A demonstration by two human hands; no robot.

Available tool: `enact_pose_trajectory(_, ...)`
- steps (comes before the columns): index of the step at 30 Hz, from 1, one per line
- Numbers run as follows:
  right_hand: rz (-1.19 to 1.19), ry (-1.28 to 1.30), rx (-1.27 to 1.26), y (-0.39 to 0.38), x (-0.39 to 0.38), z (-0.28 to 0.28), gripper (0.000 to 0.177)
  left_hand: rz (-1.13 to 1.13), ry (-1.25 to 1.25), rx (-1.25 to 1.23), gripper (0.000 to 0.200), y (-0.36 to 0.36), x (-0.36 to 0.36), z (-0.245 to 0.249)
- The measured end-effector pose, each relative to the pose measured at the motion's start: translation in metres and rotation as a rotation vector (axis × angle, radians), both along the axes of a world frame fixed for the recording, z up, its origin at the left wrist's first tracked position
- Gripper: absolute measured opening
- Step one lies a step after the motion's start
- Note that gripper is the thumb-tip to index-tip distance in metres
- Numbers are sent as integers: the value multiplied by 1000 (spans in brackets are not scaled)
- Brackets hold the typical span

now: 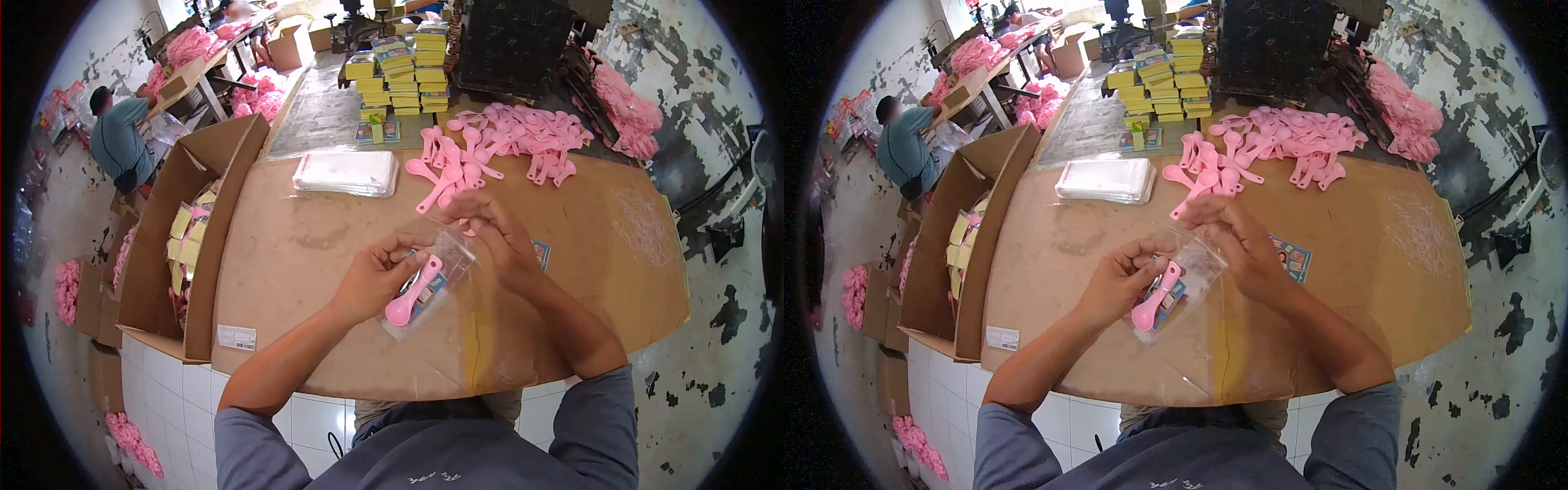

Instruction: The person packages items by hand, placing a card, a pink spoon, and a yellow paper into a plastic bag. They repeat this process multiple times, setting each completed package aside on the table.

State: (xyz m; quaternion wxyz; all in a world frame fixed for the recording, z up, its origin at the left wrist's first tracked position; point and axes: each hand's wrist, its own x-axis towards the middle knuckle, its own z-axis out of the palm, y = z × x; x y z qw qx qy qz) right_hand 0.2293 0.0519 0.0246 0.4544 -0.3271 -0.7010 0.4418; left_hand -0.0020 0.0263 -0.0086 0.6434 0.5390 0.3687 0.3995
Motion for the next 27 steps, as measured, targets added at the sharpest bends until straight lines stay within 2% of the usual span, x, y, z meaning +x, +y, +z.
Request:
enact_pose_trajectory(1,38,53,-21,-1,-2,9,24,-25,-27,8,27,1,0,-3)
enact_pose_trajectory(3,124,-60,106,-2,-2,27,24,-85,-75,-9,29,0,-1,-1)
enact_pose_trajectory(5,211,-388,398,-5,8,42,26,-159,-116,-66,32,-3,-1,5)
enact_pose_trajectory(8,316,-458,458,-5,12,56,28,-229,-167,17,33,-4,-1,2)
enact_pose_trajectory(11,357,-426,572,-10,15,76,23,-305,-118,27,36,-2,-10,8)
enact_pose_trajectory(14,226,-465,649,-20,10,92,18,-70,-110,181,40,-10,1,16)
enact_pose_trajectory(17,92,-618,714,-32,10,94,16,-43,113,573,42,-9,-5,19)
enact_pose_trajectory(20,45,-754,694,-40,8,97,16,-92,93,657,45,-20,-2,28)
enact_pose_trajectory(23,63,-572,611,-43,-1,87,16,-32,216,609,42,-32,2,32)
enact_pose_trajectory(27,48,-515,472,-41,-3,81,16,9,174,614,34,-26,3,27)
